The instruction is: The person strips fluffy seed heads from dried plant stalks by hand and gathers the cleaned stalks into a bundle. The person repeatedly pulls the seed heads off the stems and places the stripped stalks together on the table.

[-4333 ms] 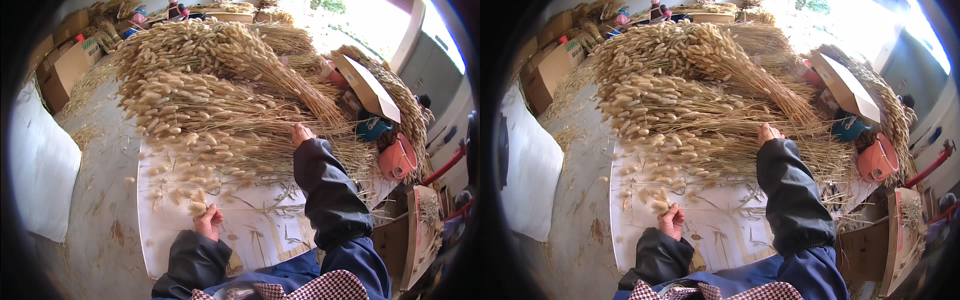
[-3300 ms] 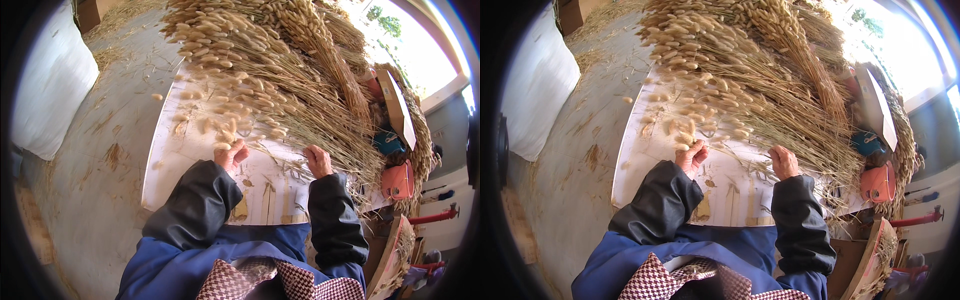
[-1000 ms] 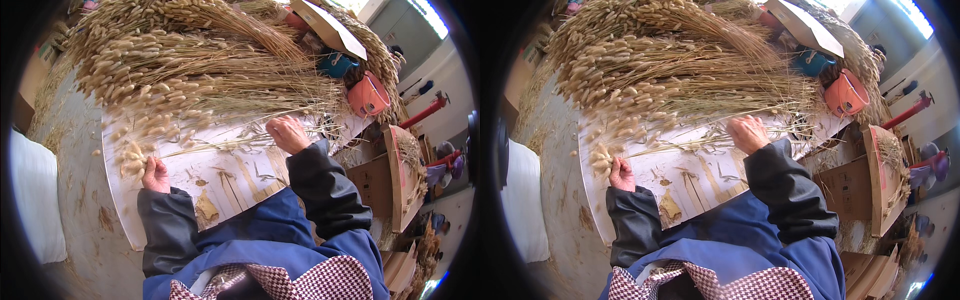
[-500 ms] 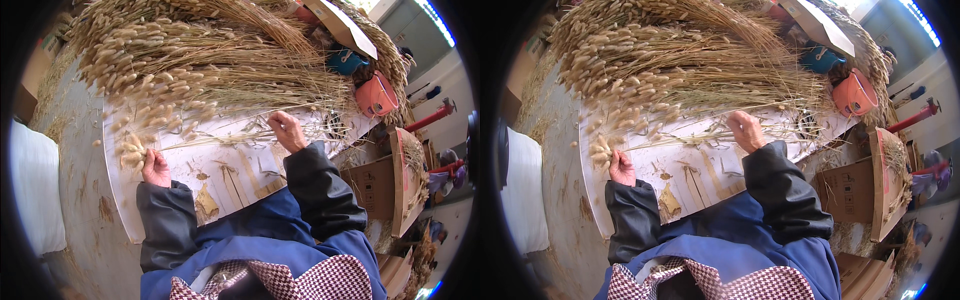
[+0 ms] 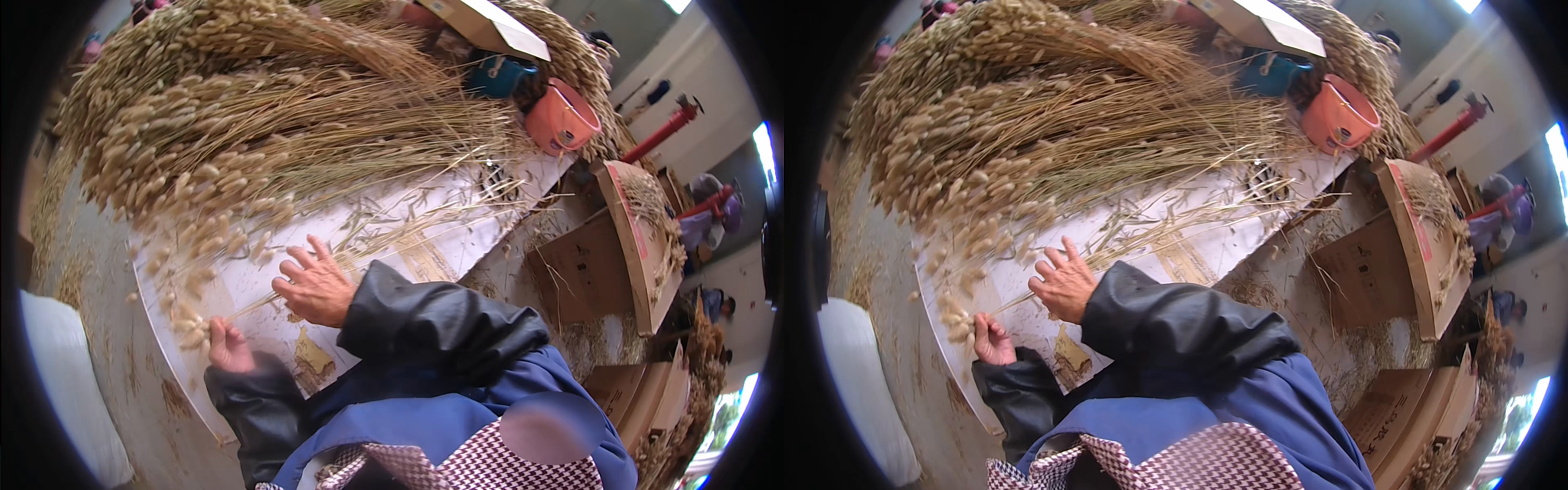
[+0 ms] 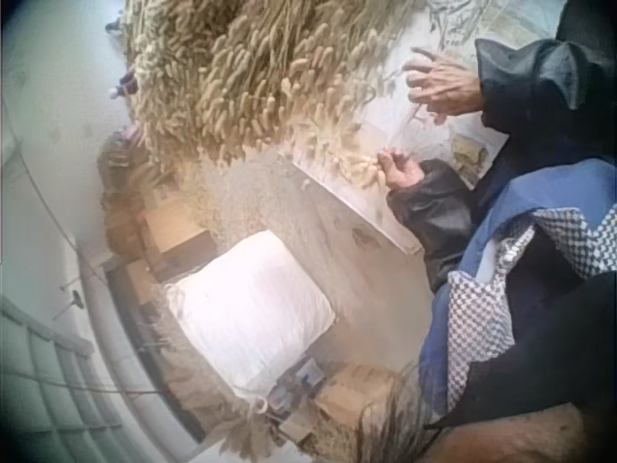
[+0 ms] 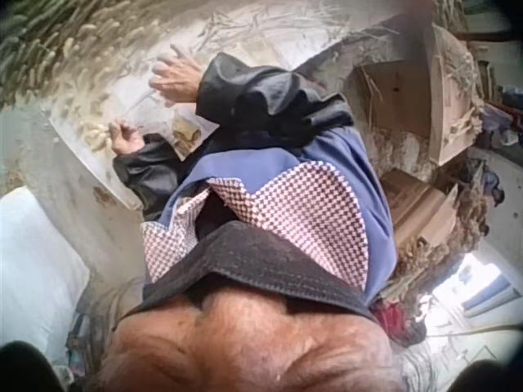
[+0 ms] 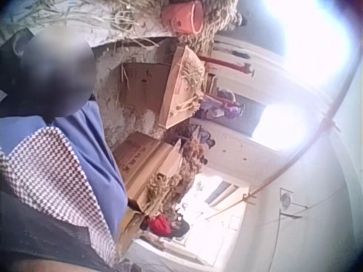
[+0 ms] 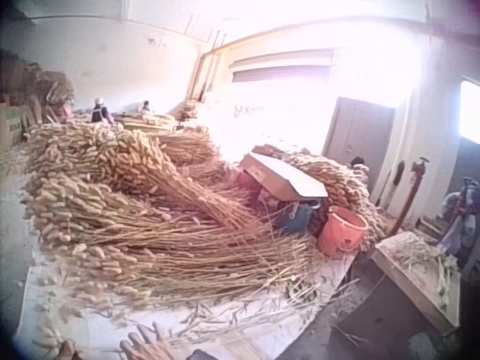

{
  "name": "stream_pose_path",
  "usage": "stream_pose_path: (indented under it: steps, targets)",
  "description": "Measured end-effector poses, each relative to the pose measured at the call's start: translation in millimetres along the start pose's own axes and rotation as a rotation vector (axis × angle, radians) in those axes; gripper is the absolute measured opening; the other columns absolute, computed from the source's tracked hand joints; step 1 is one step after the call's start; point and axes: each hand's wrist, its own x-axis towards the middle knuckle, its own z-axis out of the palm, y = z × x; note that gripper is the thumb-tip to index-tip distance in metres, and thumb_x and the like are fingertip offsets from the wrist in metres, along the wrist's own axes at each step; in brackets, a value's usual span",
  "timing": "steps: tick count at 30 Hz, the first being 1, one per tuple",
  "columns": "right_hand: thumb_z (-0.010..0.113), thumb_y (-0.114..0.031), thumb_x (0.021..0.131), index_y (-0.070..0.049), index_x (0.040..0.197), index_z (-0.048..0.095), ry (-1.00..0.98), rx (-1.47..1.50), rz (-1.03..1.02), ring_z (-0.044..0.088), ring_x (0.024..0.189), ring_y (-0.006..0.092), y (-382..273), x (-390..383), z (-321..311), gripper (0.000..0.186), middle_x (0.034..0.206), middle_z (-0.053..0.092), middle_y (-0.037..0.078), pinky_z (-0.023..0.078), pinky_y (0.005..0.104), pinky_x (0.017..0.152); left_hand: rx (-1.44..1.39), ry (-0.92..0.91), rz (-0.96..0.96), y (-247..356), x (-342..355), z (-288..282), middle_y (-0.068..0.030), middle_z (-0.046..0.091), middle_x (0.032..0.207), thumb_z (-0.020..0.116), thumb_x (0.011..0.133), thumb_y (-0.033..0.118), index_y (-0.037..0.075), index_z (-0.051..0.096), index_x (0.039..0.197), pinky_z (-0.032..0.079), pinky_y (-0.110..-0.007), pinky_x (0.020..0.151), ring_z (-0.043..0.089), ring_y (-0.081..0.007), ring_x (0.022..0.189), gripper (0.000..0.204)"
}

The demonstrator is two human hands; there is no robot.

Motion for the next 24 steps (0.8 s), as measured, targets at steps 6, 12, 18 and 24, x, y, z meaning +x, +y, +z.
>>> stream_pose_path:
  steps: [6,12,18,24]
  targets:
    - [0.052,-0.016,0.08,-0.01,0.089,0.063,0.088,-0.413,0.131,0.048,0.105,0.0268,68.8,-26.0,-3.8,0.015,0.095,0.057,0.006,0.021,0.0586,0.102,-0.154,0.073,0.097,8.0,10.6,-17.0,0.0011,0.056,0.076,0.059,0.088,0.015,0.007,0.058,0.092,0.044,-0.015,0.054,0.051,-0.0055,0.062,0.009]
    - [0.056,-0.007,0.072,-0.012,0.086,0.06,0.172,-0.668,0.312,0.05,0.104,0.0233,159.9,-95.7,-60.9,0.015,0.094,0.058,0.003,0.026,0.0513,0.1,-0.251,0.001,0.062,5.7,9.5,-14.7,0.0,0.055,0.073,0.056,0.09,0.015,0.006,0.057,0.09,0.044,-0.017,0.051,0.051,-0.0056,0.061,0.008]
    - [0.062,-0.024,0.078,-0.015,0.102,0.058,0.126,-0.66,0.613,0.045,0.112,0.025,211.5,-139.4,-83.8,0.026,0.106,0.056,0.002,0.027,0.0517,0.097,-0.056,0.103,-0.053,-10.7,-9.6,25.7,-0.0001,0.059,0.075,0.066,0.083,0.016,0.006,0.059,0.086,0.048,-0.017,0.055,0.055,-0.0068,0.063,0.012]
    - [0.075,-0.042,0.062,-0.024,0.14,0.027,-0.46,-0.293,0.786,0.018,0.134,0.0381,173.2,-134.1,-98.4,0.093,0.147,0.018,0.015,0.016,0.0607,0.104,0.189,0.198,0.0,-8.3,-18.9,43.5,-0.002,0.058,0.073,0.069,0.081,0.021,0.005,0.059,0.087,0.048,-0.02,0.06,0.055,-0.0095,0.063,0.02]
